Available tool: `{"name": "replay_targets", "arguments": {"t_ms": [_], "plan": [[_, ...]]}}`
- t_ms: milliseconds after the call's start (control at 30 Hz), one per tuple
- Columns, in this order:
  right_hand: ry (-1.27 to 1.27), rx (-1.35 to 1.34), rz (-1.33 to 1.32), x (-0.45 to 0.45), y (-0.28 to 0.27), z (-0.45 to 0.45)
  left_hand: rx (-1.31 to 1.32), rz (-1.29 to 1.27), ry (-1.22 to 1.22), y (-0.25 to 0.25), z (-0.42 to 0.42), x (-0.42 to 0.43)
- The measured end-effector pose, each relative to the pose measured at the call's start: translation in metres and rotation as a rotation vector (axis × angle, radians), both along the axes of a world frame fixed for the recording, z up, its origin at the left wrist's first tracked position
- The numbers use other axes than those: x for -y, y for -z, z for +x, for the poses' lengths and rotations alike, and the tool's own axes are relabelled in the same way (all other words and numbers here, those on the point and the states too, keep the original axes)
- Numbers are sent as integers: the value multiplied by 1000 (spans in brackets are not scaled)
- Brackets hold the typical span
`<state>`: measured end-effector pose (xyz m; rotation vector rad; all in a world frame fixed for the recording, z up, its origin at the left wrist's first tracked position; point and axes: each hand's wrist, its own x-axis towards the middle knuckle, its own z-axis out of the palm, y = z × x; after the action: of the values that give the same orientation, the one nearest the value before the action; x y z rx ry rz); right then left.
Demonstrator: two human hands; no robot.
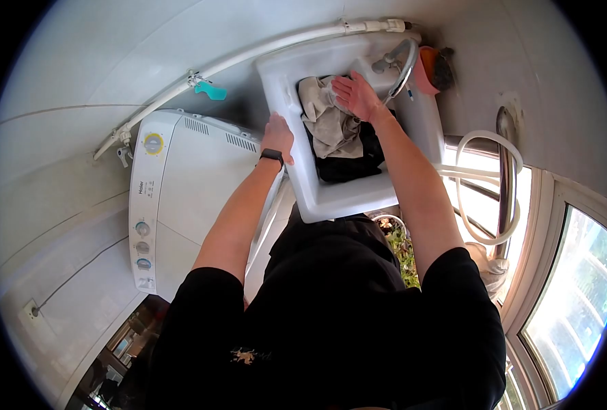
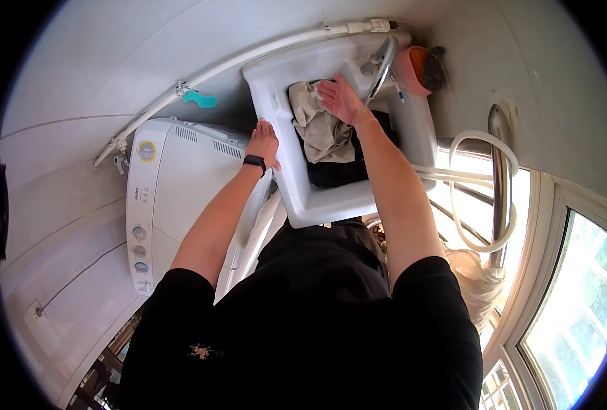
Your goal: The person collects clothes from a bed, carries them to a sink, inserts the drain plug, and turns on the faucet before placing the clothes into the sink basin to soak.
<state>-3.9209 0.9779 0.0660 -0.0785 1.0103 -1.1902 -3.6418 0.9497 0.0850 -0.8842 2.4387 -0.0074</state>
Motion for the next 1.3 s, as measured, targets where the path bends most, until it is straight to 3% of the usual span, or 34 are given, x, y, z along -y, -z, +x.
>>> {"name": "replay_targets", "arguments": {"t_ms": [467, 600, 867, 967, 1067, 1167, 1300], "plan": [[-134, 104, -171, -2, -6, -4, -1, 109, -47, 4, 0, 4], [-297, -94, -98, -22, -11, -2, 4, 112, -49, 4, -1, 4], [-531, -572, 253, -102, 61, -13, 10, 122, -40, 1, -1, 3], [-559, -1310, -64, -153, 110, -12, 8, 118, -41, 1, -1, 4], [-585, -1430, 77, -199, 107, 2, -18, 110, -45, 0, -1, 3], [-639, -1491, 218, -240, 56, 36, -64, 90, -59, 2, 1, 1], [-588, -1676, 47, -272, 54, 58, -67, 106, -79, 8, 2, 0]]}}
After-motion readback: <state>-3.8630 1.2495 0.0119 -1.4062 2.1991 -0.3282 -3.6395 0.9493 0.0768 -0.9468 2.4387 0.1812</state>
